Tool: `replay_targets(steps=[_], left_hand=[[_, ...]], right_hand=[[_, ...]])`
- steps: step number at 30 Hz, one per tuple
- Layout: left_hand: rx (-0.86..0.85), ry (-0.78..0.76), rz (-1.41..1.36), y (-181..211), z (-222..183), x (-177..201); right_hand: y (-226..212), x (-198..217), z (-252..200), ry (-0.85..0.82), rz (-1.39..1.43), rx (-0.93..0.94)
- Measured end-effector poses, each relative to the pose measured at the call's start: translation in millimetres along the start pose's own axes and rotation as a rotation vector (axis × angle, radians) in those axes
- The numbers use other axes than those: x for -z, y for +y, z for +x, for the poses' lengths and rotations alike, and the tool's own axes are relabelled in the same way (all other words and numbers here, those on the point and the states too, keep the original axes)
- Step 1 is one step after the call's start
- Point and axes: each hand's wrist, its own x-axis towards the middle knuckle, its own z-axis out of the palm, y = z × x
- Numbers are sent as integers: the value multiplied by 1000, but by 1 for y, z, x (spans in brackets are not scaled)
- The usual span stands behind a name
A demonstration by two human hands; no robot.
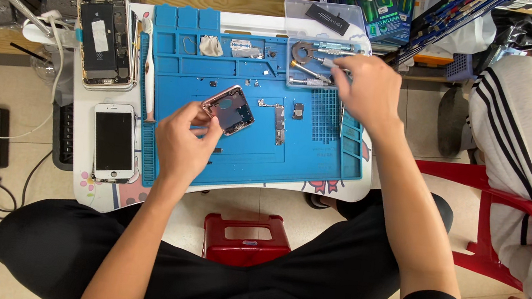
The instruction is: The person disassembles a smartphone on a blue work mat, using a screwdriver to remove screws and a metal spudger to pry open the casing and disconnect internal components. They remove the back cover and internal parts, placing them on the mat.
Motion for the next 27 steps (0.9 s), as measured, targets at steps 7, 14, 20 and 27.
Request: replay_targets(steps=[7, 14, 20, 27], left_hand=[[-193, -151, 220, 17, 27, 5], [-171, -190, 212, 8, 21, 4], [-217, -225, 350, -10, 15, -9], [-166, -405, 420, -28, 15, -16]], right_hand=[[27, -23, 26, -112, 81, -82], [34, -54, 23, -105, -42, -66], [20, -12, 6, 35, -108, -68], [-35, 66, -29, 223, 584, -133]])
